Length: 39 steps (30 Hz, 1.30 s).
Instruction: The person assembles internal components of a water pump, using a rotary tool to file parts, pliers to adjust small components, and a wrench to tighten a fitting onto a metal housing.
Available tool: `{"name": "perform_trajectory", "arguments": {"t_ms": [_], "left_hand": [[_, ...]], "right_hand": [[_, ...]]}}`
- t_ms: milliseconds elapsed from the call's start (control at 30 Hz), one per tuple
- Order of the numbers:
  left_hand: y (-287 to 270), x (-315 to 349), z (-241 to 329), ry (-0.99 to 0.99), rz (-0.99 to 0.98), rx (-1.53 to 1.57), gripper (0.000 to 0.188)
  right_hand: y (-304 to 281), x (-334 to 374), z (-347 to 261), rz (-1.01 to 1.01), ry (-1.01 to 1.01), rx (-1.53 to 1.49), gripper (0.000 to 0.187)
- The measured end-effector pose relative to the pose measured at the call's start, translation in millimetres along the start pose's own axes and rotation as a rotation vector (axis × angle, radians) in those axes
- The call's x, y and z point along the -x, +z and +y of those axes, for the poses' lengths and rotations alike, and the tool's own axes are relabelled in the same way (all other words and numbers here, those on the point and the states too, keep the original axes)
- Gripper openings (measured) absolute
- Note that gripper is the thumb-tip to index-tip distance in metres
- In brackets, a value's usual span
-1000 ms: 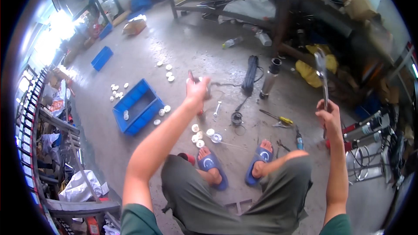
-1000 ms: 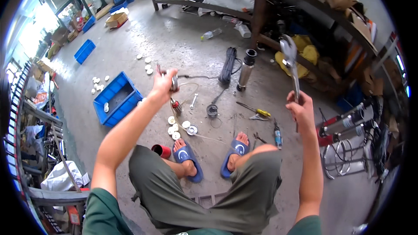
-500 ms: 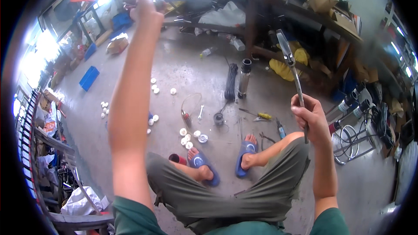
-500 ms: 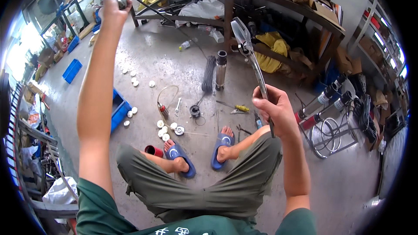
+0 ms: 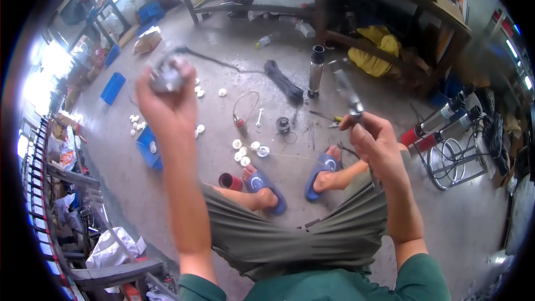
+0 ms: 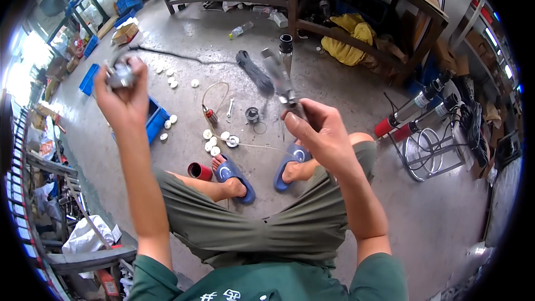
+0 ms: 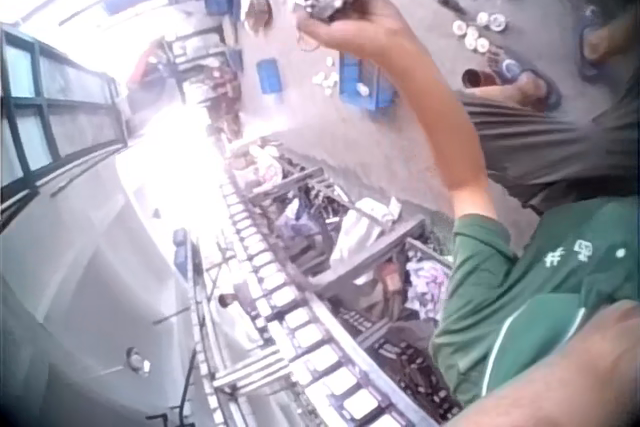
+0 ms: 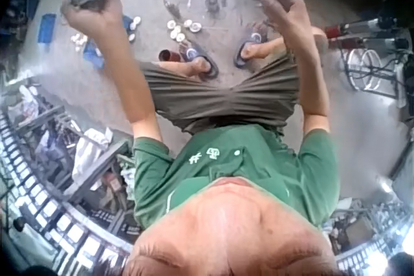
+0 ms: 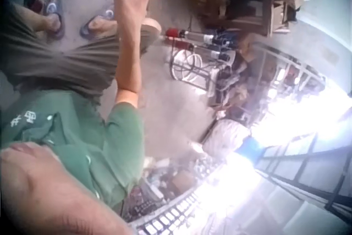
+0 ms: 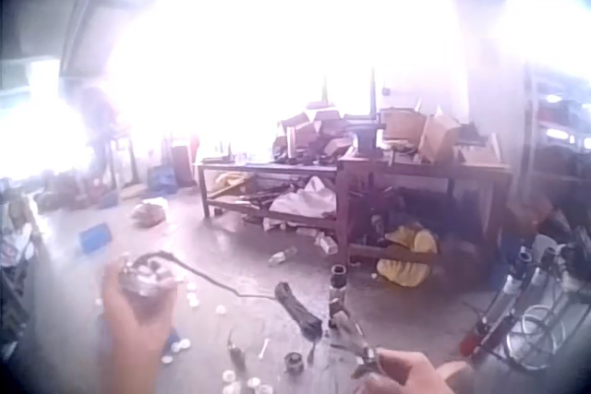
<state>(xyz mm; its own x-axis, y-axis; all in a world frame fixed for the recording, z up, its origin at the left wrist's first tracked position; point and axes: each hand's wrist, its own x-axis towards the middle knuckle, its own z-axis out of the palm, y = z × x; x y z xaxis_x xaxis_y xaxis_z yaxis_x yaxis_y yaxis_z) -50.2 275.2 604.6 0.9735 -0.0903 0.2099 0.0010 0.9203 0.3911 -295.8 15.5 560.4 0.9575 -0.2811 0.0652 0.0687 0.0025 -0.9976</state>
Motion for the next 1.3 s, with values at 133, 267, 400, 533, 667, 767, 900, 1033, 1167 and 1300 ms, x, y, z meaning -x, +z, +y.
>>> {"name": "perform_trajectory", "arguments": {"t_ms": [133, 267, 400, 533, 667, 767, 900, 1033, 1167, 1300], "left_hand": [[-86, 19, -48, -0.136, 0.168, -0.065, 0.021], [-160, 39, -83, -0.393, 0.405, 0.011, 0.025], [-191, 46, -88, -0.284, 0.342, -0.297, 0.015], [-197, 36, -90, -0.163, 0.456, -0.197, 0.018], [-186, 42, -110, -0.248, 0.233, -0.226, 0.041], [-190, 47, -114, -0.382, 0.112, -0.423, 0.036], [-187, 52, -120, -0.314, 0.068, -0.503, 0.035], [-185, 56, -113, -0.278, 0.108, -0.411, 0.03], [-193, 56, -115, -0.152, 0.069, -0.429, 0.025], [-169, 58, -121, -0.012, 0.075, -0.611, 0.022]], "right_hand": [[26, -60, 32, -0.04, 0.316, -0.248, 0.057], [65, -97, 82, -0.15, 0.409, -0.143, 0.058], [85, -84, 136, -0.207, 0.513, -0.268, 0.049], [94, -78, 182, -0.24, 0.625, -0.357, 0.045], [92, -75, 184, -0.303, 0.68, -0.408, 0.042], [93, -76, 178, -0.338, 0.74, -0.449, 0.045], [93, -77, 172, -0.302, 0.771, -0.398, 0.046], [97, -71, 184, -0.29, 0.76, -0.384, 0.045], [101, -70, 177, -0.374, 0.713, -0.405, 0.042], [106, -65, 173, -0.407, 0.776, -0.5, 0.039]]}}
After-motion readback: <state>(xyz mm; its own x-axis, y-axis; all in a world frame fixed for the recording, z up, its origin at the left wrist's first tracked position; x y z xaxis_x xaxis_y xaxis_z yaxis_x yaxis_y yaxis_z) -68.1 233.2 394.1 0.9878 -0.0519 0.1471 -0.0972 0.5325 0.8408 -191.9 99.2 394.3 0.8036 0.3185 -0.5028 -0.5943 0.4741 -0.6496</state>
